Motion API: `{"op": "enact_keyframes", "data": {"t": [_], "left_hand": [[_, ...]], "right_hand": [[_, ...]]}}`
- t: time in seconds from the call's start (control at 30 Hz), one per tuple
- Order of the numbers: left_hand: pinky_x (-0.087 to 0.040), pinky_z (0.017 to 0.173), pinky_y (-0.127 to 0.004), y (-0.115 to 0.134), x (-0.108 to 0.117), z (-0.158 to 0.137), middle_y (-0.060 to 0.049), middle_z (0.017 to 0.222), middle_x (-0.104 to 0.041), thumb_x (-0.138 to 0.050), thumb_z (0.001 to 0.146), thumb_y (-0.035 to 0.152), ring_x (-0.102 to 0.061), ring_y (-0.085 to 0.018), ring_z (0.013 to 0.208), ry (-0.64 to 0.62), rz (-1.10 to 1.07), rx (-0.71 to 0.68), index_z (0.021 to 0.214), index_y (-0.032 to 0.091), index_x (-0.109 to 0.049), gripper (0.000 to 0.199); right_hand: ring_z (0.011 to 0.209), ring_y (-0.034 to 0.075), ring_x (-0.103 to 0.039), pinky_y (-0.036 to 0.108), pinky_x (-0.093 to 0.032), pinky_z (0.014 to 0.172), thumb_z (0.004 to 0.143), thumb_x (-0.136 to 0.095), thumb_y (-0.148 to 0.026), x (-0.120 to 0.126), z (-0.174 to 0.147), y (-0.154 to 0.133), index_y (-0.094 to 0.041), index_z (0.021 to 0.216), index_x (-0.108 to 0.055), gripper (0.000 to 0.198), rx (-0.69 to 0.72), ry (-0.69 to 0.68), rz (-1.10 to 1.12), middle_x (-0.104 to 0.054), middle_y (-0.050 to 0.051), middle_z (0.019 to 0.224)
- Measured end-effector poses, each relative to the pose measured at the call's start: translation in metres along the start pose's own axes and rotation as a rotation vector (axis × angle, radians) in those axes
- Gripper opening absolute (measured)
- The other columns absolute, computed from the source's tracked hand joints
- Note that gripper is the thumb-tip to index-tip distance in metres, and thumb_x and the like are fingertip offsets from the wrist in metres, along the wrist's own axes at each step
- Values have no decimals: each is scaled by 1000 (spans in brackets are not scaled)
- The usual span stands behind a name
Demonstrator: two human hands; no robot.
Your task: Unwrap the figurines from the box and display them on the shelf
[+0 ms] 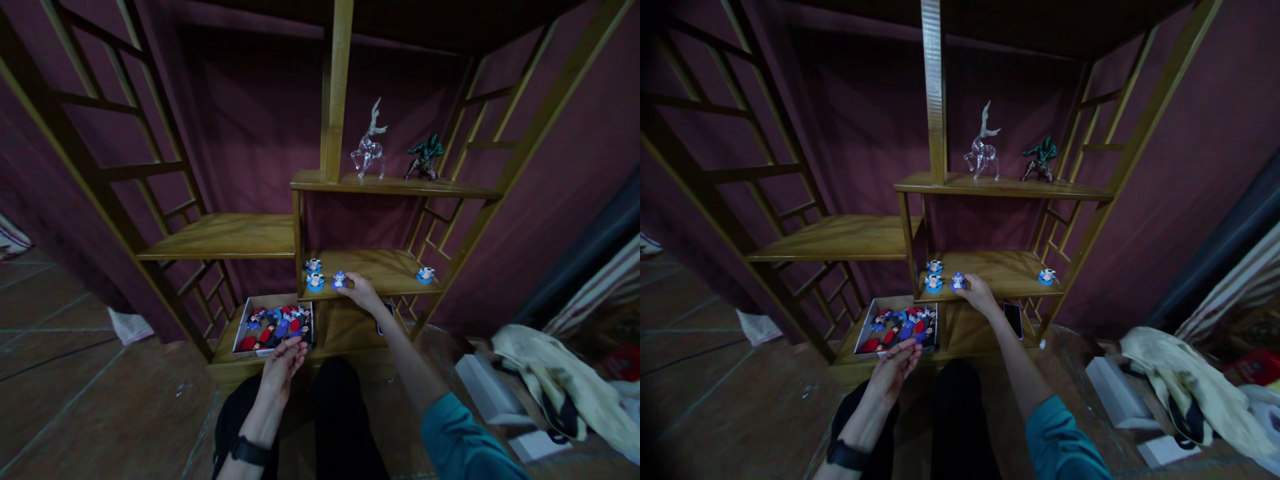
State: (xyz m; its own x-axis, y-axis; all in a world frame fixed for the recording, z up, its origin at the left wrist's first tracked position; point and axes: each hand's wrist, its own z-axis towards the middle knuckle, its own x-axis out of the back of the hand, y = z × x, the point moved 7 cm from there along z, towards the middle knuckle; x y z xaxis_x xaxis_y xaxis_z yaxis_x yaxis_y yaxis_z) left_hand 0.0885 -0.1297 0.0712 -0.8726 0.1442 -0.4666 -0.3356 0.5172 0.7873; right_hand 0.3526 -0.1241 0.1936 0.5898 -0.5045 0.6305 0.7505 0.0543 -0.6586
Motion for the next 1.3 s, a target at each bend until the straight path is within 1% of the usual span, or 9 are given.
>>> {"op": "enact_keyframes", "data": {"t": [0.13, 0.3, 0.5, 0.6, 0.8, 0.97, 1.17, 1.23, 1.3], "left_hand": [[-51, 58, -20, -2, 4, 3, -10, 81, -70, -61, 71, 4, -66, -12, 67, 1, -2, 5, 91, 12, -63, 22], [-51, 57, -19, -7, 7, 4, -10, 79, -70, -61, 71, 4, -66, -12, 66, 10, -20, 24, 91, 12, -63, 22], [-51, 57, -19, -9, 11, 4, -10, 79, -70, -59, 72, 2, -66, -12, 66, 25, -28, 31, 91, 11, -63, 22], [-51, 58, -19, -10, 16, 5, -10, 79, -69, -58, 72, 2, -66, -11, 65, 29, -26, 32, 92, 11, -62, 22], [-51, 58, -19, -15, 28, 9, -10, 76, -69, -60, 71, 2, -66, -12, 63, 72, -52, 69, 90, 11, -62, 21], [-51, 57, -20, -17, 34, 10, -9, 77, -69, -59, 72, 2, -65, -11, 62, 65, -65, 62, 92, 11, -62, 22], [-51, 57, -20, -10, 46, 13, -9, 77, -69, -57, 73, 2, -65, -11, 62, 76, -68, 43, 91, 11, -62, 21], [-51, 57, -19, -5, 53, 16, -9, 76, -69, -57, 73, 2, -65, -11, 62, 88, -73, 28, 91, 11, -62, 20], [-51, 57, -19, 0, 61, 19, -9, 76, -69, -58, 72, 2, -65, -11, 63, 104, -76, 14, 90, 11, -62, 20]], "right_hand": [[97, 21, -57, 35, -42, 87, 65, -68, -33, 0, 0, 1, -21, 105, -60, 42, 7, 15, 40, -63, 5, 103], [102, 23, -57, 37, -41, 92, 62, -70, -32, -2, 1, 7, -22, 109, -59, 49, -18, 25, 92, -63, 6, 109], [104, 21, -57, 38, -40, 95, 64, -69, -28, -4, 0, 11, -26, 113, -57, 51, -37, 4, 144, -64, 2, 111], [104, 21, -58, 37, -41, 95, 66, -68, -26, -7, 0, 11, -25, 115, -56, 51, -22, -14, 157, -63, 2, 111], [103, 20, -59, 37, -42, 94, 64, -69, -22, -12, 3, 18, -25, 117, -54, 56, -52, -17, 193, -64, 2, 110], [104, 20, -58, 38, -41, 95, 64, -69, -22, -12, 1, 19, -25, 117, -54, 56, -55, -9, 200, -64, 2, 112], [109, 21, -55, 38, -39, 98, 65, -68, -27, -9, -2, 12, -22, 124, -47, 63, -44, -32, 204, -59, 5, 119], [112, 21, -53, 38, -36, 100, 65, -68, -28, -4, -7, 6, -22, 125, -46, 65, -29, 2, 199, -57, 6, 122], [114, 21, -50, 38, -35, 101, 69, -65, -28, 1, -19, -4, -23, 127, -44, 61, -6, 78, 225, -54, 6, 124]]}}
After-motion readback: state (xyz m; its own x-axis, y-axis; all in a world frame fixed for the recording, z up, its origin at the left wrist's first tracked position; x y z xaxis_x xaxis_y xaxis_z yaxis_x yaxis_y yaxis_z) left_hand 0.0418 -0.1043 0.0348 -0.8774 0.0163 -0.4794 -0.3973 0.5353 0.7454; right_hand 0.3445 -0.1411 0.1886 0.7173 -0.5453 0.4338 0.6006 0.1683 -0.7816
